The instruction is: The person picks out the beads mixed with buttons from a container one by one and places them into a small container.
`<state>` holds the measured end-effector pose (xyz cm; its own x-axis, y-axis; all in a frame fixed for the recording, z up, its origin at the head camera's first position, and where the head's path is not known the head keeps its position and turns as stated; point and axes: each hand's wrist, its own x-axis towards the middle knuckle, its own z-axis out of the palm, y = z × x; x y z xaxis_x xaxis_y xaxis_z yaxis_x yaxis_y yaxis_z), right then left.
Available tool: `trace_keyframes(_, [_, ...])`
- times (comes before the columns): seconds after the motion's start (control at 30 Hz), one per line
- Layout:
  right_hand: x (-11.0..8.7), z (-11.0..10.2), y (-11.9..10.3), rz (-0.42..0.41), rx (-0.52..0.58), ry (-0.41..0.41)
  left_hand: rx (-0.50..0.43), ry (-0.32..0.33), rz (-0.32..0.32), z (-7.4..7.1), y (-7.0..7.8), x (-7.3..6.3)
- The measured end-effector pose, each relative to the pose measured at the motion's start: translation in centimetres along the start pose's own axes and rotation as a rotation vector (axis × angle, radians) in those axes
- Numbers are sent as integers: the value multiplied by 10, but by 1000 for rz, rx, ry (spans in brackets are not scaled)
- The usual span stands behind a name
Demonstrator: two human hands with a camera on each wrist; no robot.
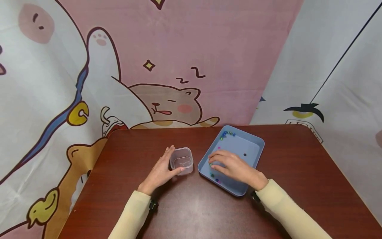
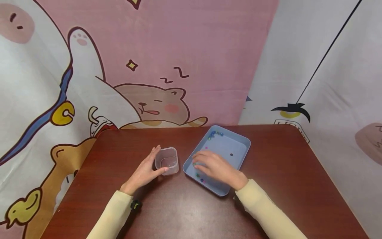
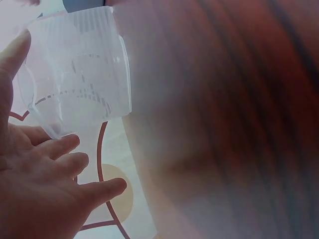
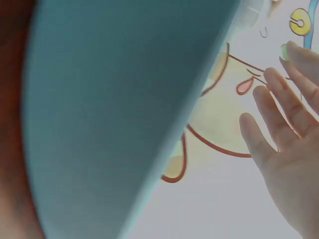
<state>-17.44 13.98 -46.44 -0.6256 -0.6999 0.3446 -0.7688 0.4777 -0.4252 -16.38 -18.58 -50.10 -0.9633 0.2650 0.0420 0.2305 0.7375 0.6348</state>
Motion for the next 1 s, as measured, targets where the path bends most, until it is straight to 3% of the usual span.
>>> trace_keyframes(0.23, [18,-9,-10,45,25,49,82,13,62,0,0,0])
trace_keyframes(0.6, [51,-11,-16,27,18,65,205,16,148,-4,2,1])
trace_keyframes(1.0, [81,14,-19,-5,14,-6,199,-9,133,-6,4,0])
